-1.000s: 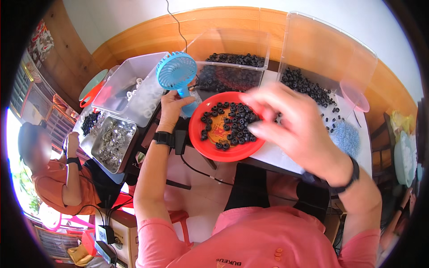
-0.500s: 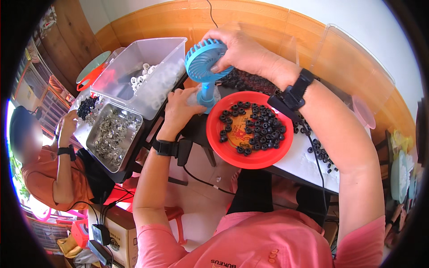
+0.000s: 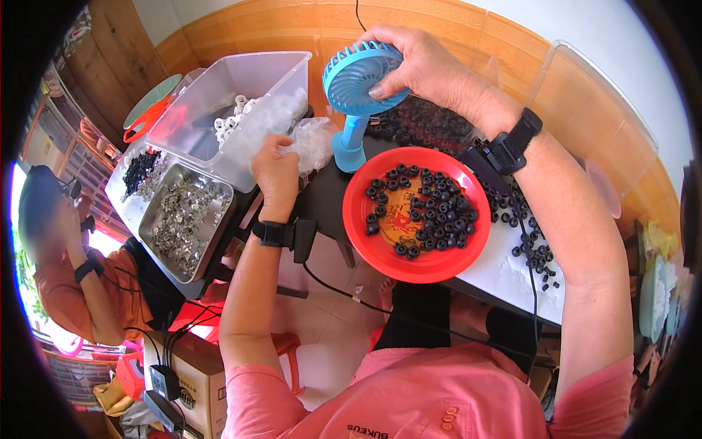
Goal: Assembling small black plastic components at a work table in a factory environment.
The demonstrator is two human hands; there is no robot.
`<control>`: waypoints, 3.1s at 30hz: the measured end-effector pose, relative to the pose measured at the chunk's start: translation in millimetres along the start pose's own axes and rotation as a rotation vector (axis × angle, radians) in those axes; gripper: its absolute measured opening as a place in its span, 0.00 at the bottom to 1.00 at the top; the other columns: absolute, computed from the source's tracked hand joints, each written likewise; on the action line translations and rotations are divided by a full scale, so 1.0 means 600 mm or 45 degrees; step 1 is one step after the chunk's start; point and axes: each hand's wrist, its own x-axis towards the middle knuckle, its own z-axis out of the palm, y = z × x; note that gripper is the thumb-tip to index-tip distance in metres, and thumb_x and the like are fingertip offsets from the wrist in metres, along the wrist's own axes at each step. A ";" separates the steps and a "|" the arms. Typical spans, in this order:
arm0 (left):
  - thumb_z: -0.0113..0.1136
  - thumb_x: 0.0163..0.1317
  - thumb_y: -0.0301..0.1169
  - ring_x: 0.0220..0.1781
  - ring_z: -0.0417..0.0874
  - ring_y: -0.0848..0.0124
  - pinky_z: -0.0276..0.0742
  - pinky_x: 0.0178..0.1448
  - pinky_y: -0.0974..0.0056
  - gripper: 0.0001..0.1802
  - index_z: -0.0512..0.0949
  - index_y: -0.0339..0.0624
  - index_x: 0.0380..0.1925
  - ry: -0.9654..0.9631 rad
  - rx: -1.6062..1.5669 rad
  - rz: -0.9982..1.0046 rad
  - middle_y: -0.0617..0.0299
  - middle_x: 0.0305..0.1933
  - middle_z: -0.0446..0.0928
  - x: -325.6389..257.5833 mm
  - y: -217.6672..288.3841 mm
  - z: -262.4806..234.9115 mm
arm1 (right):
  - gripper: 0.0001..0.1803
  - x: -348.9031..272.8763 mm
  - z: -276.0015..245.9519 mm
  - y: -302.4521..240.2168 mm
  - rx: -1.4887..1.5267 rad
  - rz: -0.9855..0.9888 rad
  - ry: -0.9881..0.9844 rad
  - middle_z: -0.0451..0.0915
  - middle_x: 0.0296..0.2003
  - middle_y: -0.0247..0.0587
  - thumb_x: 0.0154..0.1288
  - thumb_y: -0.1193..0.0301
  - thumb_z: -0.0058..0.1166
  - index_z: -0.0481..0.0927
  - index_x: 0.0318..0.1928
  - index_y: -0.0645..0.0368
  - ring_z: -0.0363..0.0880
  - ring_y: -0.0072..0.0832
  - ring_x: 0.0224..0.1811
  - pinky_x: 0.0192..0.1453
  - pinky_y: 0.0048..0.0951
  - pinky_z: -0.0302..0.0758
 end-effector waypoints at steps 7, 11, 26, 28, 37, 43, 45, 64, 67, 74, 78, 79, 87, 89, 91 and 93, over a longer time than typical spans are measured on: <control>0.59 0.48 0.17 0.32 0.81 0.65 0.74 0.34 0.61 0.19 0.80 0.38 0.43 0.049 -0.643 -0.262 0.56 0.35 0.81 0.012 0.029 0.013 | 0.28 -0.013 -0.004 0.009 -0.065 -0.078 0.035 0.85 0.40 0.37 0.44 0.79 0.70 0.80 0.51 0.59 0.83 0.27 0.45 0.53 0.31 0.79; 0.55 0.52 0.15 0.37 0.82 0.60 0.74 0.30 0.65 0.27 0.75 0.42 0.55 -0.229 -1.257 -0.999 0.52 0.45 0.80 0.033 0.021 0.008 | 0.29 -0.023 -0.014 0.006 0.128 0.028 0.005 0.83 0.44 0.30 0.48 0.82 0.66 0.79 0.54 0.58 0.81 0.21 0.49 0.55 0.27 0.79; 0.56 0.53 0.14 0.34 0.82 0.61 0.70 0.24 0.67 0.24 0.78 0.38 0.52 -0.197 -1.324 -0.836 0.49 0.47 0.79 0.038 0.025 0.028 | 0.27 -0.034 -0.005 0.012 0.089 0.000 0.159 0.86 0.36 0.41 0.43 0.77 0.72 0.82 0.49 0.60 0.85 0.26 0.39 0.46 0.30 0.79; 0.56 0.53 0.14 0.34 0.82 0.62 0.70 0.24 0.67 0.24 0.77 0.37 0.52 -0.221 -1.310 -0.857 0.50 0.47 0.80 0.038 0.021 0.035 | 0.28 -0.024 -0.004 0.014 0.041 -0.057 0.148 0.86 0.35 0.43 0.42 0.75 0.73 0.82 0.49 0.60 0.85 0.30 0.39 0.46 0.32 0.79; 0.50 0.62 0.20 0.40 0.83 0.62 0.72 0.27 0.64 0.23 0.72 0.37 0.59 -0.397 -1.569 -0.964 0.52 0.50 0.80 0.051 -0.016 0.038 | 0.29 0.033 0.032 -0.045 -0.439 0.047 -0.054 0.86 0.39 0.49 0.42 0.69 0.73 0.82 0.49 0.58 0.85 0.45 0.44 0.47 0.43 0.78; 0.48 0.64 0.23 0.46 0.84 0.59 0.77 0.35 0.65 0.24 0.70 0.38 0.61 -0.411 -1.745 -1.057 0.54 0.52 0.79 0.050 0.013 0.032 | 0.26 0.043 0.020 -0.062 -0.712 0.089 -0.138 0.86 0.38 0.50 0.45 0.70 0.72 0.81 0.48 0.59 0.85 0.48 0.43 0.46 0.45 0.78; 0.47 0.63 0.22 0.47 0.84 0.58 0.77 0.37 0.66 0.24 0.69 0.39 0.62 -0.516 -1.762 -1.021 0.53 0.53 0.79 0.047 0.003 0.030 | 0.27 0.044 0.010 -0.063 -0.766 0.103 -0.248 0.86 0.38 0.52 0.45 0.70 0.72 0.80 0.48 0.62 0.85 0.49 0.44 0.46 0.46 0.77; 0.52 0.68 0.30 0.47 0.84 0.60 0.80 0.45 0.56 0.18 0.74 0.36 0.56 -0.806 -2.215 -1.009 0.53 0.51 0.81 0.048 -0.009 0.081 | 0.34 -0.040 -0.014 -0.020 -0.374 0.020 -0.057 0.85 0.41 0.48 0.40 0.71 0.75 0.78 0.53 0.57 0.82 0.48 0.48 0.50 0.44 0.75; 0.58 0.64 0.27 0.40 0.86 0.64 0.81 0.33 0.61 0.18 0.77 0.38 0.54 -0.485 -1.713 -1.007 0.55 0.46 0.83 0.043 -0.008 0.085 | 0.35 -0.049 -0.015 -0.023 -0.331 0.027 -0.014 0.85 0.42 0.48 0.39 0.72 0.75 0.77 0.53 0.57 0.82 0.48 0.48 0.51 0.43 0.76; 0.59 0.48 0.20 0.39 0.86 0.61 0.81 0.39 0.60 0.13 0.84 0.38 0.36 -0.265 -0.479 -0.455 0.55 0.40 0.83 0.049 -0.015 0.099 | 0.34 -0.044 -0.014 -0.014 -0.330 0.005 -0.029 0.84 0.43 0.49 0.41 0.72 0.75 0.77 0.54 0.57 0.82 0.49 0.49 0.52 0.43 0.76; 0.58 0.46 0.20 0.43 0.84 0.59 0.79 0.47 0.59 0.13 0.84 0.38 0.34 -0.141 -0.130 0.036 0.53 0.38 0.82 0.049 -0.023 0.106 | 0.34 -0.044 -0.014 -0.014 -0.345 0.021 -0.035 0.85 0.42 0.49 0.41 0.72 0.74 0.77 0.54 0.57 0.82 0.49 0.48 0.52 0.43 0.77; 0.58 0.47 0.21 0.45 0.84 0.58 0.78 0.50 0.60 0.13 0.84 0.39 0.35 -0.111 -0.017 0.209 0.53 0.38 0.82 0.046 -0.012 0.100 | 0.34 -0.047 -0.015 -0.015 -0.346 0.026 -0.032 0.85 0.42 0.49 0.41 0.72 0.74 0.77 0.54 0.57 0.82 0.49 0.48 0.52 0.43 0.77; 0.61 0.49 0.24 0.44 0.83 0.62 0.76 0.51 0.63 0.17 0.84 0.37 0.43 -0.755 -0.849 -0.101 0.56 0.41 0.83 0.067 -0.051 0.075 | 0.32 -0.073 -0.012 -0.016 -0.332 -0.063 0.077 0.84 0.41 0.48 0.41 0.72 0.74 0.76 0.50 0.57 0.83 0.48 0.47 0.50 0.43 0.76; 0.59 0.50 0.23 0.45 0.82 0.68 0.76 0.53 0.65 0.24 0.82 0.36 0.50 -0.918 -0.770 -0.340 0.59 0.42 0.83 0.057 0.033 0.062 | 0.31 -0.085 -0.024 -0.001 -0.331 -0.032 0.101 0.84 0.40 0.48 0.41 0.72 0.74 0.76 0.50 0.57 0.82 0.48 0.47 0.50 0.43 0.76; 0.60 0.51 0.24 0.46 0.82 0.69 0.75 0.54 0.65 0.22 0.82 0.36 0.49 -0.911 -0.683 -0.214 0.60 0.43 0.83 0.064 0.049 0.039 | 0.31 -0.084 -0.021 -0.005 -0.312 -0.033 0.106 0.84 0.40 0.47 0.41 0.72 0.74 0.76 0.49 0.57 0.82 0.48 0.47 0.49 0.43 0.76; 0.60 0.52 0.25 0.47 0.81 0.70 0.75 0.55 0.66 0.20 0.82 0.37 0.48 -0.908 -0.599 -0.087 0.60 0.44 0.82 0.068 0.045 0.044 | 0.31 -0.081 -0.019 -0.011 -0.303 -0.023 0.078 0.84 0.41 0.48 0.41 0.72 0.74 0.76 0.49 0.57 0.82 0.48 0.47 0.50 0.43 0.77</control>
